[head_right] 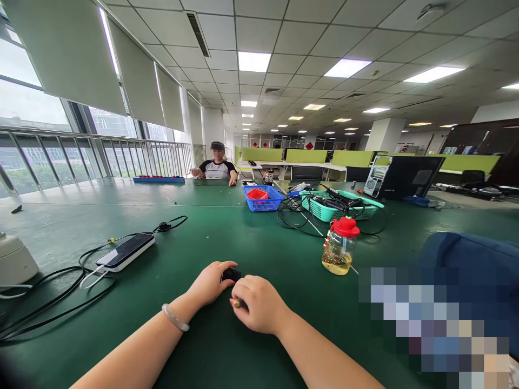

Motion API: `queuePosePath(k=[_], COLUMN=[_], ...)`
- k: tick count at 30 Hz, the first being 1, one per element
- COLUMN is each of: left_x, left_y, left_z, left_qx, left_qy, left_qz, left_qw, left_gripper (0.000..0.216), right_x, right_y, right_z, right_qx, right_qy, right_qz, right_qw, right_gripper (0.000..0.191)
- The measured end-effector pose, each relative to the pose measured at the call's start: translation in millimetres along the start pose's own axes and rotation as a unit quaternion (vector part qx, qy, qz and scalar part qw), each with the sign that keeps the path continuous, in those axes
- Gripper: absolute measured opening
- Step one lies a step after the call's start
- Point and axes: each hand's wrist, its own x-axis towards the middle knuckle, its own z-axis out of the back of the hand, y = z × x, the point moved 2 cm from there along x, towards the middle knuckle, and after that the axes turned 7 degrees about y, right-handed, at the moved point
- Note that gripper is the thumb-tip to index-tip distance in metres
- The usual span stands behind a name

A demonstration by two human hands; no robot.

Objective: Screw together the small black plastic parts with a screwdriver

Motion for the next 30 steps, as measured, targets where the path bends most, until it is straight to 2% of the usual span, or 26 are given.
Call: queuePosePath(k=[3,5,7,10,13,15,19,22,26,30], left_x=[2.0,2.3,1.6,0.0,-0.1,0.8,3.1,4.1,3.9,3.1], left_y=[6.1,7.1,6.7,5.9,7.1,8.4,9.5,8.9,7.3,5.6], left_z=[-2.4,-2.1,-0.5,1.8,1.6,0.3,-2.8,-4.1,-3.6,-1.5], left_qx=[-0.067,-0.105,-0.122,-0.124,-0.127,-0.125,-0.115,-0.113,-0.092,-0.063], left_qy=[0.002,0.002,0.002,0.004,0.008,0.008,0.003,-0.005,-0.013,-0.017], left_qz=[0.035,0.043,0.047,0.043,0.038,0.040,0.049,0.043,0.026,0.026], left_qw=[0.997,0.994,0.991,0.991,0.991,0.991,0.992,0.993,0.995,0.998], left_gripper=[0.058,0.063,0.064,0.061,0.059,0.058,0.054,0.048,0.038,0.036], right_x=[-1.3,-3.9,-7.8,-12.4,-14.9,-14.6,-11.7,-9.9,-6.9,-3.6], right_y=[-17.2,-32.2,-46.6,-61.5,-66.1,-62.8,-46.6,-34.5,-18.7,-4.8], right_z=[4.2,5.3,4.3,-1.2,-6.7,-6.7,4.4,13.3,15.4,8.3], right_qx=[0.098,0.175,0.241,0.285,0.290,0.267,0.137,0.051,0.009,-0.044], right_qy=[-0.079,-0.132,-0.192,-0.227,-0.241,-0.249,-0.245,-0.208,-0.157,-0.086], right_qz=[-0.111,-0.199,-0.273,-0.326,-0.349,-0.342,-0.293,-0.250,-0.091,0.023], right_qw=[0.986,0.955,0.911,0.873,0.858,0.866,0.914,0.944,0.983,0.995], right_gripper=[0.020,0.032,0.043,0.050,0.052,0.053,0.049,0.046,0.037,0.026])
